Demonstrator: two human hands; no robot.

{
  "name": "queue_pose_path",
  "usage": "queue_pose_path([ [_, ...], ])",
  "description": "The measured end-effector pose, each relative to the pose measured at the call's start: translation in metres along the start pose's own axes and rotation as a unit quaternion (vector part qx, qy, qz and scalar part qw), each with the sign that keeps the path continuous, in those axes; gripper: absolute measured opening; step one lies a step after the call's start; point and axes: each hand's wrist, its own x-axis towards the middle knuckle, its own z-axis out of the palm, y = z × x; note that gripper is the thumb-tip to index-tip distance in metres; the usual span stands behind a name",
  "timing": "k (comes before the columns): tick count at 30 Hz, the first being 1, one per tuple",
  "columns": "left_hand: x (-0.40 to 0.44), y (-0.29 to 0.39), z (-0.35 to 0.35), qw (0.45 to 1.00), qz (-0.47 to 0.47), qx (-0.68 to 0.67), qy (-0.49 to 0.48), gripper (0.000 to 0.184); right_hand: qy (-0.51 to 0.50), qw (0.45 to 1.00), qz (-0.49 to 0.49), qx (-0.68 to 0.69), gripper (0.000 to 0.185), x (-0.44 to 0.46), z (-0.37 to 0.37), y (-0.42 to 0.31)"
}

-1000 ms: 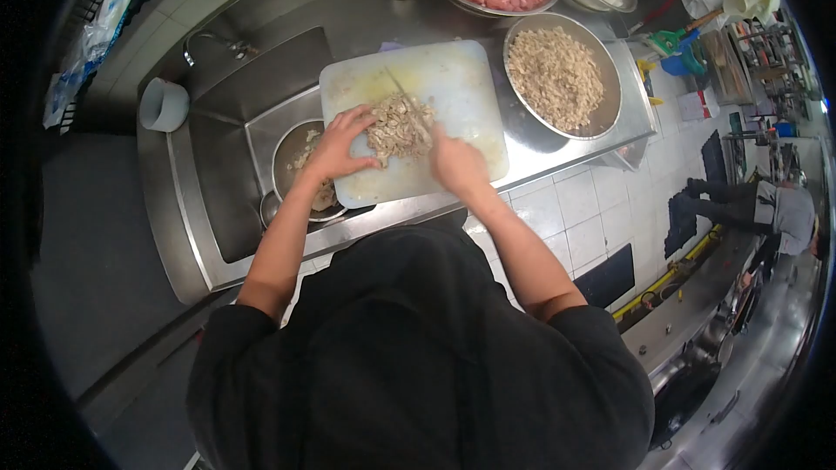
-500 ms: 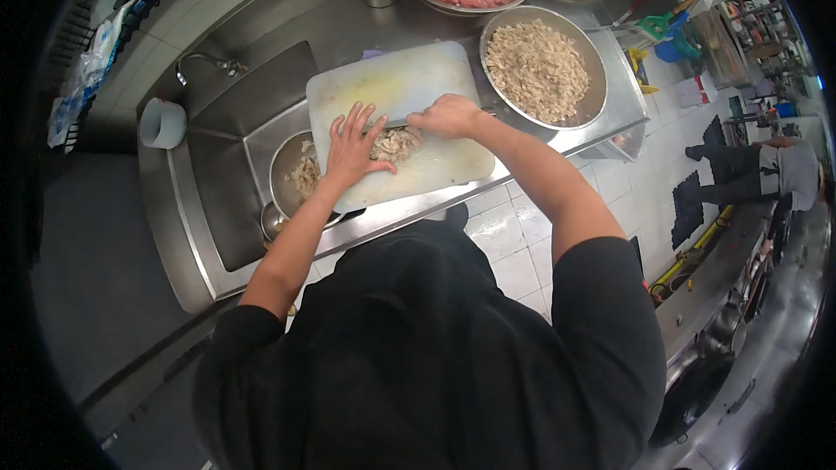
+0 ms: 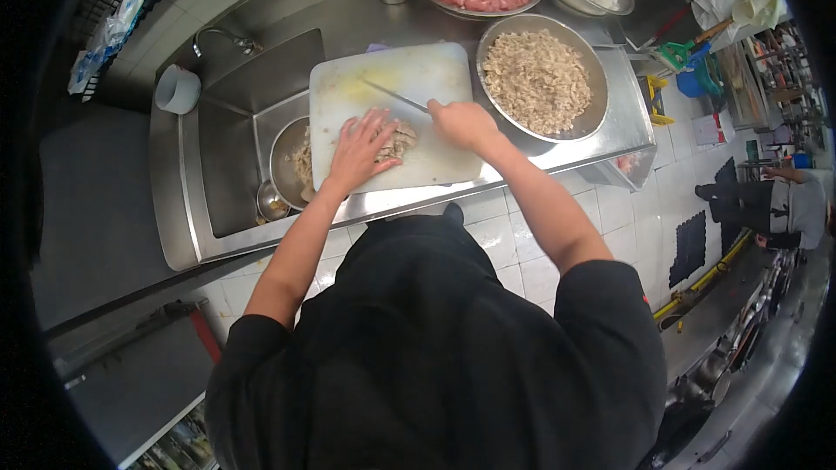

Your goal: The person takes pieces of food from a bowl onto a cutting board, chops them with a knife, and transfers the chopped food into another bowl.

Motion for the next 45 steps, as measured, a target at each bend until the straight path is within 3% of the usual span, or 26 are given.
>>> queue_pose_path([
  [2,0.015,-0.001,-0.002,0.991,0.094,-0.037,-0.091,0.07,0.017,0.998,0.055,0.031,0.018,-0.025,-0.003,-0.015],
  [6,0.034,-0.009,0.013,0.974,0.128,-0.125,-0.135,0.06,0.064,0.976,0.178,0.106,0.015,-0.061,0.024,-0.042],
  [8,0.045,-0.009,0.014,0.967,0.09,-0.145,-0.191,0.058,0.071,0.958,0.238,0.144,0.018,-0.068,0.036,-0.052],
  [13,0.062,-0.017,-0.002,0.953,0.091,-0.227,-0.179,0.048,-0.001,0.916,0.363,0.171,0.024,-0.059,0.02,-0.087],
  [17,0.075,-0.042,0.018,0.899,0.167,-0.366,-0.175,0.038,-0.008,0.905,0.382,0.185,0.025,-0.043,0.017,-0.118],
  [21,0.078,-0.045,0.034,0.88,0.249,-0.356,-0.191,0.031,-0.051,0.893,0.409,0.182,0.025,-0.032,0.012,-0.152],
  [22,0.077,-0.045,0.035,0.883,0.251,-0.354,-0.179,0.029,-0.053,0.89,0.416,0.179,0.025,-0.027,0.022,-0.155],
  [24,0.078,-0.046,0.034,0.884,0.253,-0.358,-0.163,0.027,0.039,0.878,0.429,0.211,0.026,-0.017,0.055,-0.153],
  [27,0.075,-0.046,0.029,0.886,0.24,-0.34,-0.203,0.027,0.088,0.887,0.412,0.188,0.027,0.014,0.074,-0.122],
  [31,0.071,-0.049,0.035,0.877,0.218,-0.399,-0.156,0.028,0.062,0.896,0.392,0.2,0.029,-0.005,0.052,-0.13],
  [34,0.073,-0.05,0.042,0.876,0.222,-0.408,-0.129,0.029,0.105,0.883,0.413,0.198,0.03,-0.006,0.089,-0.156],
  [39,0.068,-0.05,0.035,0.874,0.209,-0.4,-0.18,0.029,0.114,0.882,0.393,0.234,0.028,0.007,0.065,-0.131],
  [42,0.069,-0.052,0.04,0.882,0.201,-0.402,-0.142,0.029,0.145,0.888,0.386,0.203,0.028,-0.011,0.099,-0.154],
  [45,0.064,-0.051,0.034,0.875,0.193,-0.408,-0.173,0.03,0.171,0.864,0.402,0.25,0.028,0.009,0.113,-0.125],
])
